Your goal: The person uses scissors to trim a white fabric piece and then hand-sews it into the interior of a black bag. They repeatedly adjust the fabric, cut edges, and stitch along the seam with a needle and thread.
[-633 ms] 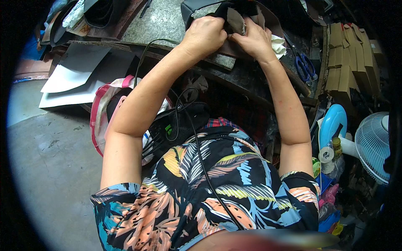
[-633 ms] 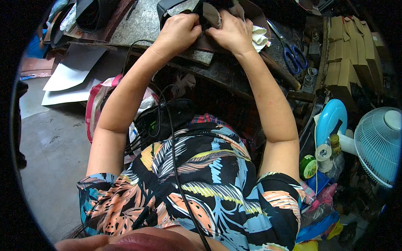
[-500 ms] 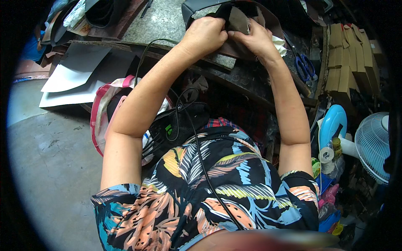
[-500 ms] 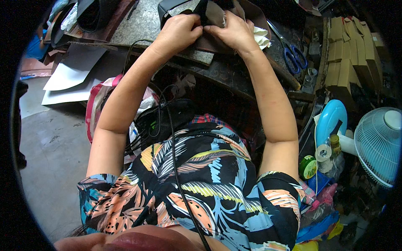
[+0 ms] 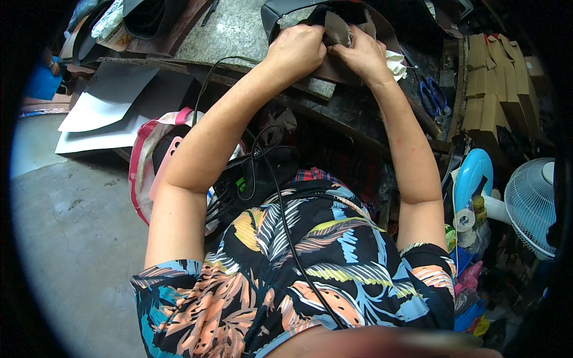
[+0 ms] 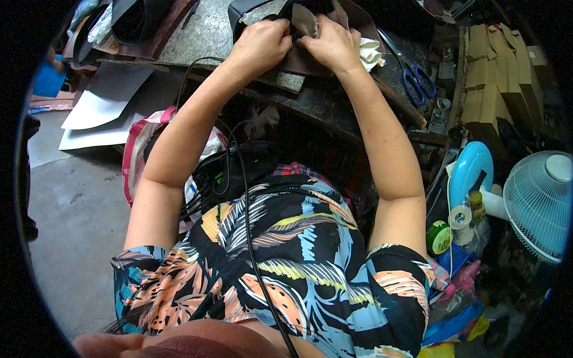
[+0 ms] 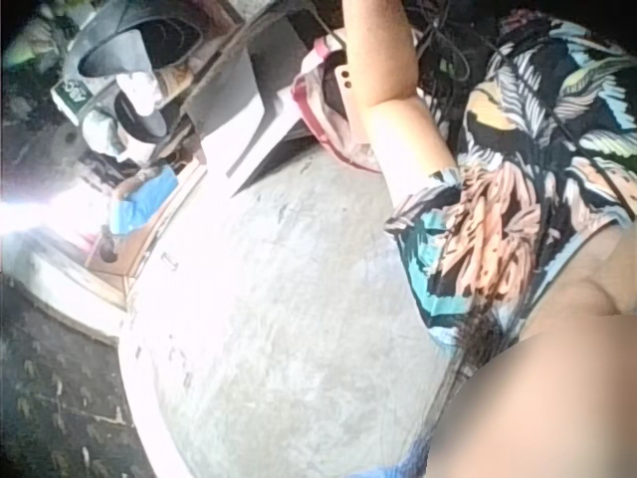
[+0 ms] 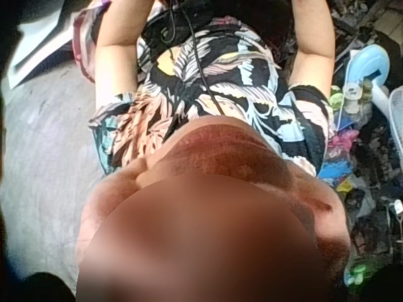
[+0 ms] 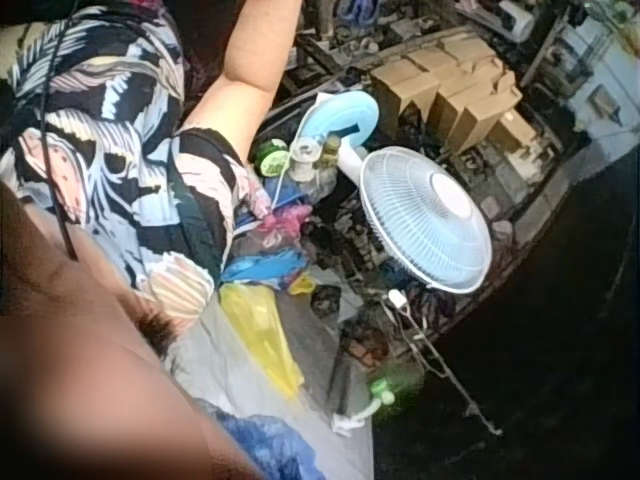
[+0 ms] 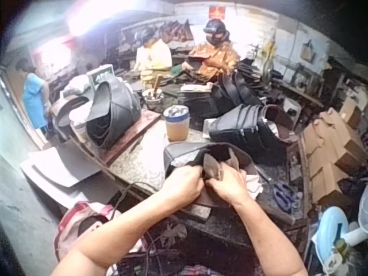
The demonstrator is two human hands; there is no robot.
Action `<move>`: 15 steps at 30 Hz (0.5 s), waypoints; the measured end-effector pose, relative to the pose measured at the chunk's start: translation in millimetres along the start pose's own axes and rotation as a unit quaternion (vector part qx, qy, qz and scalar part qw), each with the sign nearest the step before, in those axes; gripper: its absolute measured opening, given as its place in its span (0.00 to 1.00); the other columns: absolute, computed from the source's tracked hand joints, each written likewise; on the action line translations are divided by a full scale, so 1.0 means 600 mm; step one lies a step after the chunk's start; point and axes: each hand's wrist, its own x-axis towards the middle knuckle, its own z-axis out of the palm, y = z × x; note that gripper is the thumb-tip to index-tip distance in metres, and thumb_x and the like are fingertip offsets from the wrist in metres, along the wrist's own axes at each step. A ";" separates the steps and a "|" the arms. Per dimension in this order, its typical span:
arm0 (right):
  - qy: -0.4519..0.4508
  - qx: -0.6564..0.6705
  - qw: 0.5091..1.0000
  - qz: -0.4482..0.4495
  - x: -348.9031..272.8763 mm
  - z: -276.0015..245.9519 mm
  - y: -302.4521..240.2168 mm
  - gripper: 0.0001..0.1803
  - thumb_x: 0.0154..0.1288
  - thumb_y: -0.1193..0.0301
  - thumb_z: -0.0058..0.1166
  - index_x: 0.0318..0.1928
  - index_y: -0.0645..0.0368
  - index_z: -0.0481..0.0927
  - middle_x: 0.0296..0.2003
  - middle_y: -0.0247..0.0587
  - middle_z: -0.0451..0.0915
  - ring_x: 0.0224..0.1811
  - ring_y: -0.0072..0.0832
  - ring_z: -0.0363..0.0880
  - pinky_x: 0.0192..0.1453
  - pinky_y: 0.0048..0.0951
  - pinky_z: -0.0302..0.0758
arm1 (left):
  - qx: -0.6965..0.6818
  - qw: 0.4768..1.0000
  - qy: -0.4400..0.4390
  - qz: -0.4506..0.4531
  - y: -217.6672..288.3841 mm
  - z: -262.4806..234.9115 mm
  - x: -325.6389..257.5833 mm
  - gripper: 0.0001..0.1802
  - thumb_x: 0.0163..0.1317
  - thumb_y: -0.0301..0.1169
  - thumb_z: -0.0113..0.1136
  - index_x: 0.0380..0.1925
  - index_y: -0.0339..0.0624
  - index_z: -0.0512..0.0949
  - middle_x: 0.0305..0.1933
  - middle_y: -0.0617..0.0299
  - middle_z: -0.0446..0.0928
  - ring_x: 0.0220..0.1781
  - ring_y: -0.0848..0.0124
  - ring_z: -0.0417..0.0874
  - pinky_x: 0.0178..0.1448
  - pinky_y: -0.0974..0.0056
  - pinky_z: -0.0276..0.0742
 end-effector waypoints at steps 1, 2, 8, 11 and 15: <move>0.009 0.013 1.000 -0.003 0.001 0.001 0.002 0.26 0.53 0.51 0.61 0.48 0.52 0.81 0.45 0.51 0.85 0.53 0.48 0.82 0.63 0.49 0.65 | 0.000 1.000 0.000 -0.001 0.001 -0.001 0.001 0.11 0.61 0.33 0.56 0.35 0.35 0.79 0.35 0.41 0.81 0.42 0.43 0.82 0.49 0.45 0.77; 0.006 0.017 1.000 0.009 0.002 0.001 0.004 0.26 0.53 0.51 0.61 0.48 0.52 0.81 0.44 0.51 0.85 0.53 0.47 0.82 0.63 0.49 0.65 | -0.006 1.000 -0.005 0.002 0.001 -0.001 0.001 0.11 0.61 0.33 0.56 0.36 0.36 0.80 0.36 0.41 0.81 0.42 0.43 0.82 0.49 0.45 0.77; -0.002 -0.004 1.000 0.018 0.007 0.004 0.008 0.27 0.56 0.51 0.60 0.54 0.51 0.82 0.46 0.52 0.85 0.54 0.47 0.81 0.63 0.48 0.66 | -0.023 1.000 0.007 -0.015 0.007 0.001 0.006 0.12 0.60 0.33 0.59 0.40 0.39 0.81 0.38 0.43 0.82 0.44 0.45 0.83 0.50 0.46 0.78; 0.028 0.007 1.000 0.007 0.007 0.006 0.012 0.28 0.56 0.51 0.61 0.54 0.51 0.82 0.45 0.52 0.85 0.53 0.49 0.82 0.60 0.46 0.69 | -0.024 0.999 0.013 -0.037 0.008 0.006 0.012 0.13 0.60 0.34 0.60 0.41 0.39 0.82 0.39 0.43 0.82 0.45 0.45 0.83 0.52 0.47 0.78; 0.031 0.167 0.985 0.013 0.005 0.004 0.021 0.25 0.57 0.52 0.64 0.50 0.54 0.85 0.41 0.49 0.86 0.45 0.42 0.85 0.51 0.38 0.76 | -0.026 0.999 -0.006 -0.040 0.002 0.005 0.012 0.14 0.60 0.35 0.61 0.42 0.38 0.83 0.39 0.42 0.82 0.46 0.45 0.83 0.53 0.48 0.78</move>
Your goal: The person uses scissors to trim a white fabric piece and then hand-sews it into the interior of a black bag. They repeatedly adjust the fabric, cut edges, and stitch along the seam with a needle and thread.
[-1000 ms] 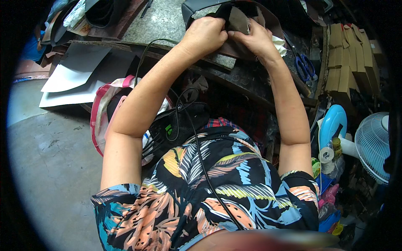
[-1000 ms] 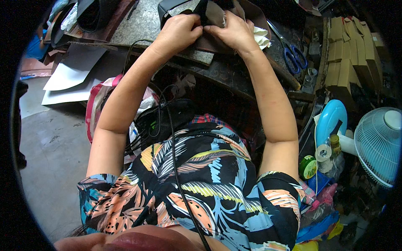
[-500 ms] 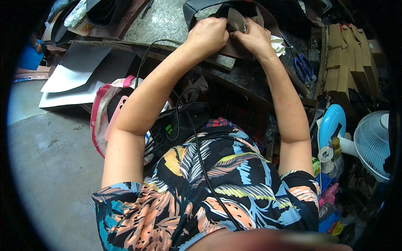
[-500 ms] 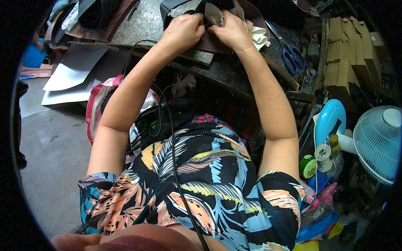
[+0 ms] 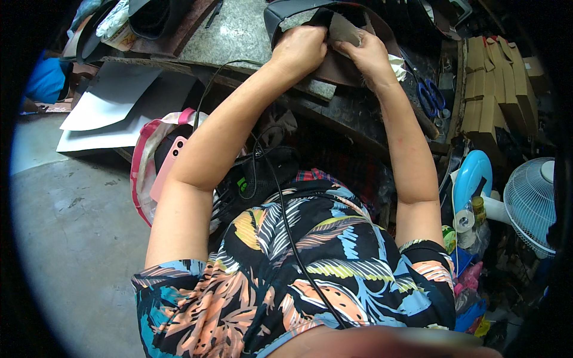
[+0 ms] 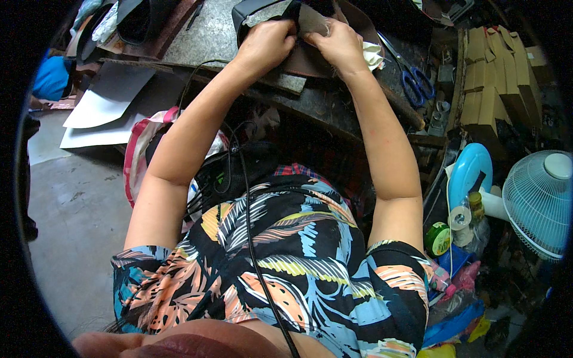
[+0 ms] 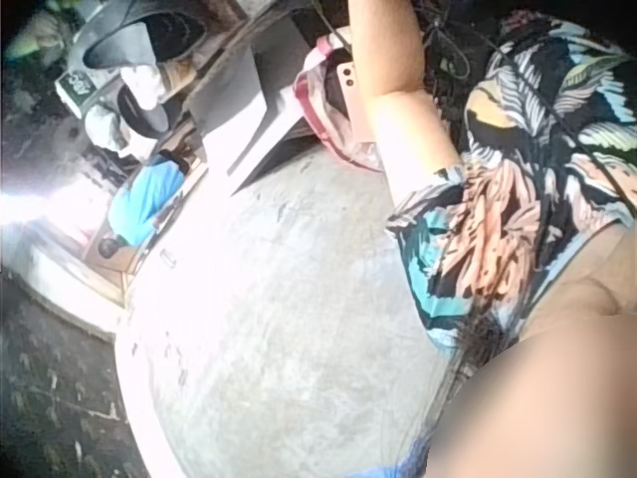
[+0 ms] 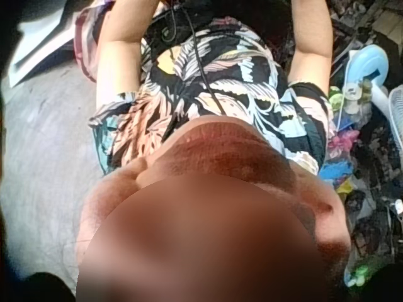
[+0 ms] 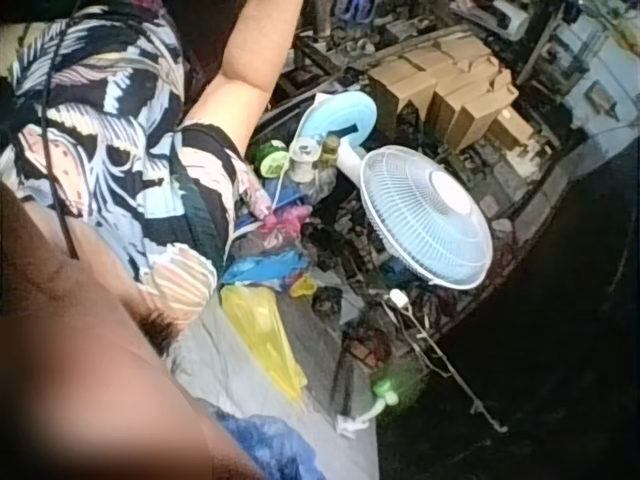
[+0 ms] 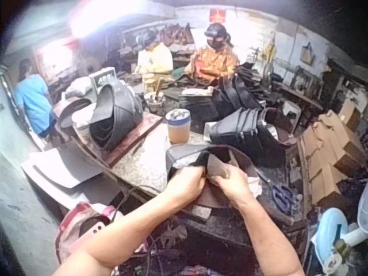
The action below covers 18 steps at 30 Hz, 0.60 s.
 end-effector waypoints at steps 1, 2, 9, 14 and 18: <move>-0.001 0.058 0.998 0.016 -0.002 -0.002 0.001 0.23 0.58 0.54 0.64 0.49 0.55 0.85 0.39 0.48 0.87 0.42 0.39 0.86 0.48 0.35 0.77 | -0.006 1.000 -0.012 -0.004 -0.003 -0.002 -0.002 0.15 0.60 0.35 0.61 0.42 0.38 0.83 0.39 0.41 0.82 0.47 0.45 0.83 0.53 0.49 0.78; -0.011 0.115 0.992 0.049 -0.005 -0.006 0.002 0.21 0.59 0.56 0.64 0.48 0.56 0.86 0.37 0.46 0.87 0.40 0.35 0.86 0.45 0.31 0.78 | -0.011 1.000 -0.027 -0.006 -0.005 -0.004 -0.003 0.15 0.60 0.36 0.61 0.43 0.38 0.82 0.40 0.41 0.82 0.47 0.45 0.83 0.53 0.49 0.78; -0.044 0.184 0.981 -0.039 -0.051 -0.046 0.006 0.15 0.68 0.62 0.59 0.46 0.61 0.86 0.32 0.39 0.86 0.33 0.18 0.80 0.39 0.24 0.76 | -0.032 0.999 -0.039 -0.003 -0.014 -0.003 -0.008 0.20 0.59 0.39 0.64 0.47 0.38 0.81 0.44 0.42 0.82 0.48 0.46 0.83 0.54 0.51 0.78; 0.059 -0.227 0.905 -0.356 -0.088 -0.054 -0.016 0.06 0.58 0.62 0.66 0.29 0.47 0.84 0.27 0.26 0.84 0.36 0.31 0.83 0.54 0.48 0.68 | 0.003 1.000 0.017 0.018 -0.012 0.008 -0.005 0.15 0.57 0.39 0.62 0.40 0.41 0.82 0.40 0.45 0.82 0.44 0.47 0.84 0.49 0.49 0.80; 0.065 -0.300 0.872 -0.382 -0.108 -0.058 -0.042 0.05 0.55 0.61 0.66 0.29 0.44 0.84 0.28 0.24 0.83 0.36 0.27 0.82 0.58 0.48 0.68 | 0.028 0.999 0.013 0.020 -0.011 0.012 -0.006 0.14 0.58 0.36 0.61 0.43 0.44 0.81 0.42 0.47 0.82 0.44 0.48 0.84 0.49 0.50 0.81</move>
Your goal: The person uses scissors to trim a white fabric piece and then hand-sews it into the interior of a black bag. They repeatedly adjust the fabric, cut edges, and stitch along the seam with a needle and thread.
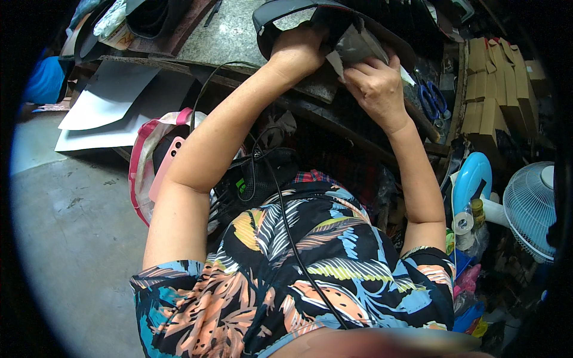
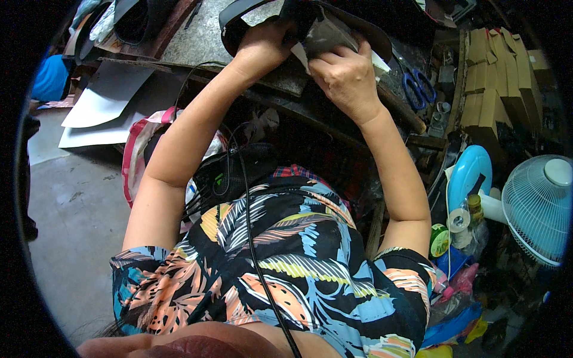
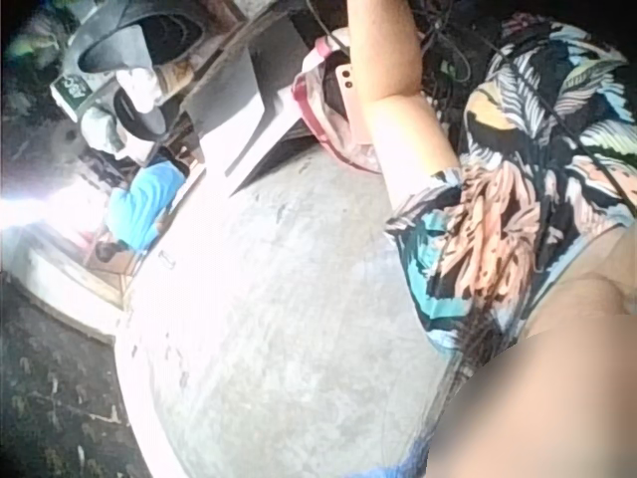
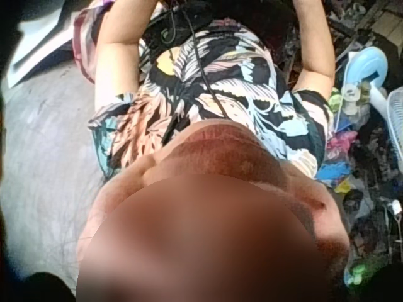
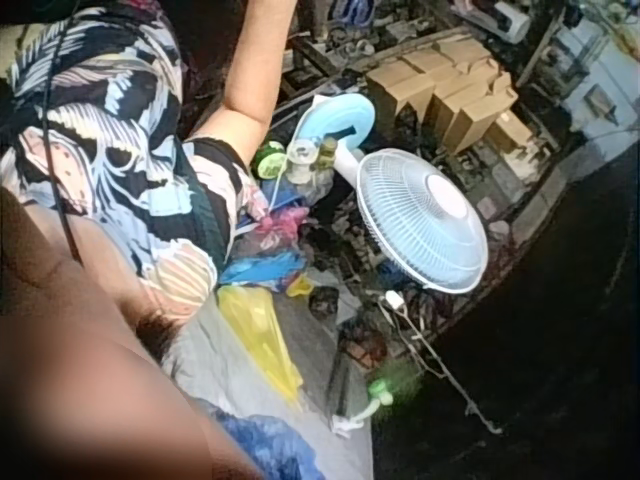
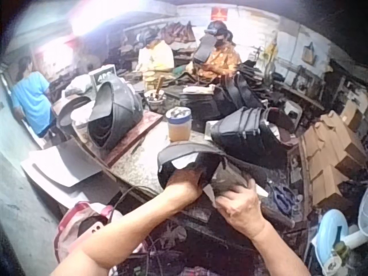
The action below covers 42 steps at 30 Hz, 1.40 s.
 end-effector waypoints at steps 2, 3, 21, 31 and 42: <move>-0.029 0.051 0.998 -0.018 -0.004 -0.019 -0.002 0.05 0.57 0.61 0.66 0.30 0.44 0.85 0.30 0.25 0.84 0.38 0.27 0.82 0.60 0.51 0.67 | -0.007 1.000 0.007 0.013 -0.001 0.000 -0.003 0.14 0.59 0.35 0.60 0.44 0.45 0.81 0.43 0.47 0.82 0.44 0.48 0.85 0.49 0.50 0.81; -0.047 0.076 0.996 -0.027 -0.008 -0.029 0.001 0.04 0.57 0.61 0.65 0.31 0.44 0.86 0.31 0.25 0.84 0.39 0.27 0.82 0.61 0.52 0.67 | -0.020 0.999 0.016 0.029 -0.002 -0.001 -0.006 0.14 0.59 0.34 0.60 0.45 0.46 0.81 0.43 0.47 0.82 0.44 0.48 0.85 0.49 0.50 0.81; -0.222 0.085 0.877 0.417 -0.183 -0.085 0.216 0.27 0.59 0.59 0.66 0.56 0.56 0.76 0.44 0.45 0.82 0.47 0.38 0.82 0.52 0.40 0.76 | -0.034 0.998 -0.040 0.045 0.006 -0.050 -0.025 0.12 0.59 0.33 0.62 0.40 0.39 0.83 0.36 0.43 0.82 0.43 0.46 0.83 0.48 0.49 0.80; -0.203 0.160 0.820 0.511 -0.185 -0.097 0.253 0.17 0.60 0.65 0.65 0.47 0.62 0.84 0.35 0.39 0.85 0.36 0.25 0.82 0.44 0.28 0.77 | 0.040 0.994 -0.046 0.085 -0.002 -0.055 -0.034 0.11 0.56 0.28 0.59 0.39 0.40 0.82 0.29 0.45 0.81 0.37 0.47 0.85 0.44 0.49 0.82; -0.139 0.462 0.821 0.307 -0.050 -0.174 0.052 0.19 0.61 0.65 0.65 0.47 0.62 0.75 0.34 0.28 0.74 0.35 0.15 0.72 0.42 0.18 0.70 | 0.015 0.998 -0.013 0.052 -0.008 -0.038 -0.029 0.21 0.58 0.29 0.59 0.54 0.44 0.77 0.48 0.42 0.79 0.49 0.48 0.82 0.52 0.51 0.80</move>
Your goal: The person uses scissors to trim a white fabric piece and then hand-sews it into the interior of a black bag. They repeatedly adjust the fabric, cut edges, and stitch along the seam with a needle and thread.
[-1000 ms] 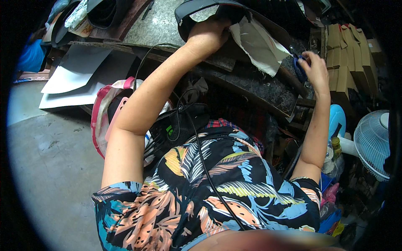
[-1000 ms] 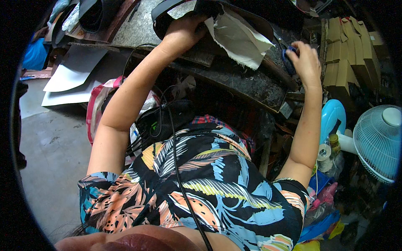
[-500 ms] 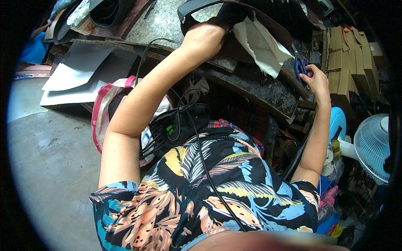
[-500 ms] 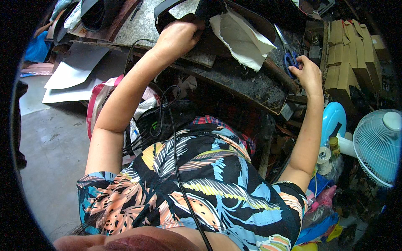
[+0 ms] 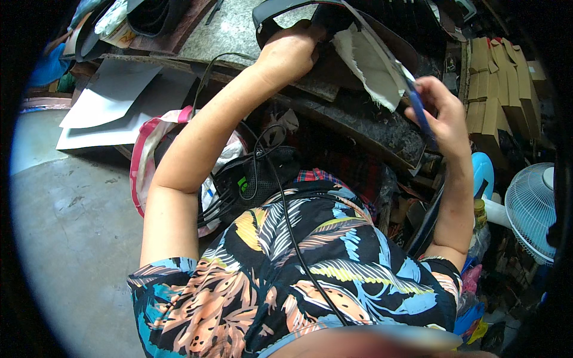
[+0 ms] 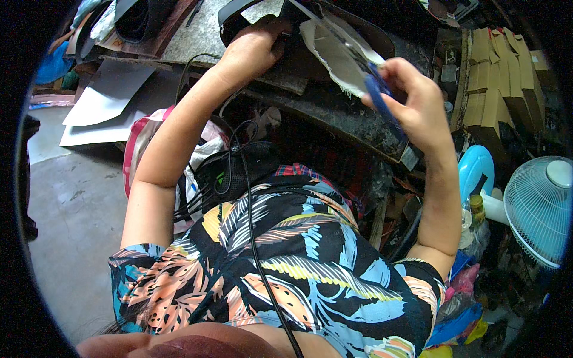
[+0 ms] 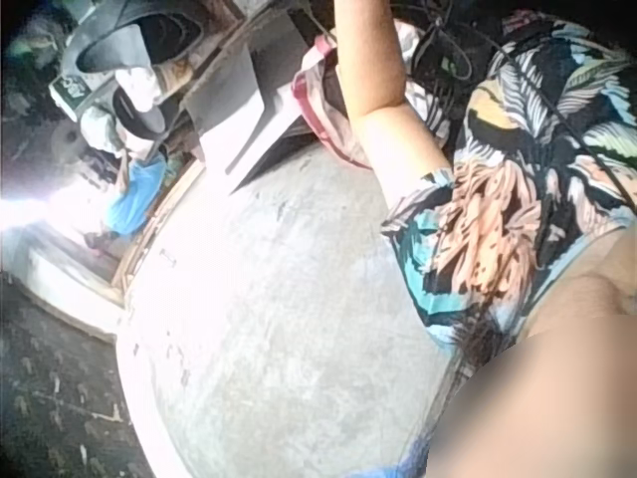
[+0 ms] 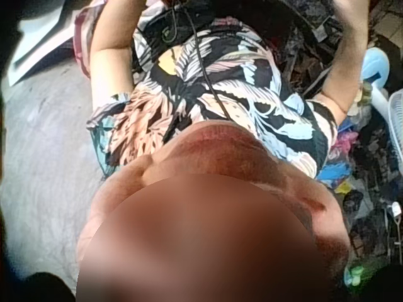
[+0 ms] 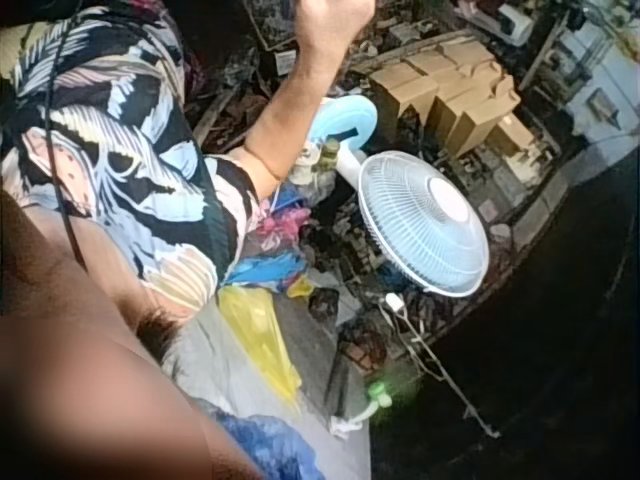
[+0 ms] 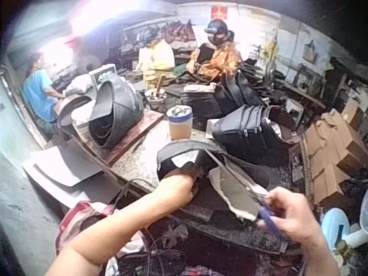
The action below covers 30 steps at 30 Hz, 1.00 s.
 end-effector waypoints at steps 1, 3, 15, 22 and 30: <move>-0.006 -0.014 1.000 -0.002 0.014 0.016 -0.001 0.19 0.61 0.66 0.66 0.47 0.62 0.74 0.34 0.28 0.74 0.35 0.16 0.73 0.43 0.19 0.71 | 0.003 1.000 -0.002 -0.008 0.000 -0.002 0.001 0.21 0.59 0.30 0.59 0.53 0.45 0.77 0.47 0.42 0.79 0.48 0.48 0.83 0.51 0.51 0.80; 0.012 -0.079 0.997 -0.019 0.046 0.032 -0.004 0.23 0.60 0.63 0.68 0.48 0.63 0.75 0.34 0.32 0.77 0.38 0.20 0.77 0.47 0.24 0.74 | 0.003 1.000 0.000 -0.005 0.006 0.000 0.009 0.19 0.60 0.33 0.59 0.52 0.46 0.79 0.45 0.43 0.81 0.46 0.48 0.84 0.49 0.50 0.80; 0.272 -0.251 0.926 -0.075 0.193 0.113 0.075 0.21 0.52 0.66 0.70 0.45 0.60 0.78 0.35 0.45 0.84 0.38 0.38 0.85 0.44 0.35 0.78 | 0.007 0.996 -0.053 -0.068 0.002 0.001 0.035 0.14 0.59 0.37 0.58 0.38 0.38 0.82 0.41 0.42 0.81 0.46 0.46 0.83 0.52 0.47 0.78; 0.209 -0.141 0.959 -0.127 0.165 0.109 0.097 0.18 0.54 0.73 0.68 0.43 0.62 0.74 0.33 0.38 0.81 0.36 0.22 0.79 0.42 0.26 0.76 | 0.002 0.997 -0.025 -0.072 -0.002 0.020 0.041 0.12 0.58 0.33 0.57 0.39 0.40 0.82 0.44 0.47 0.82 0.48 0.47 0.83 0.52 0.47 0.80; 0.143 -0.204 0.943 -0.222 0.135 0.120 0.086 0.19 0.55 0.75 0.68 0.45 0.61 0.74 0.35 0.42 0.83 0.39 0.27 0.84 0.47 0.28 0.80 | 0.003 0.995 -0.078 -0.059 -0.017 0.026 0.046 0.15 0.60 0.34 0.57 0.47 0.48 0.82 0.49 0.48 0.81 0.49 0.48 0.84 0.53 0.49 0.80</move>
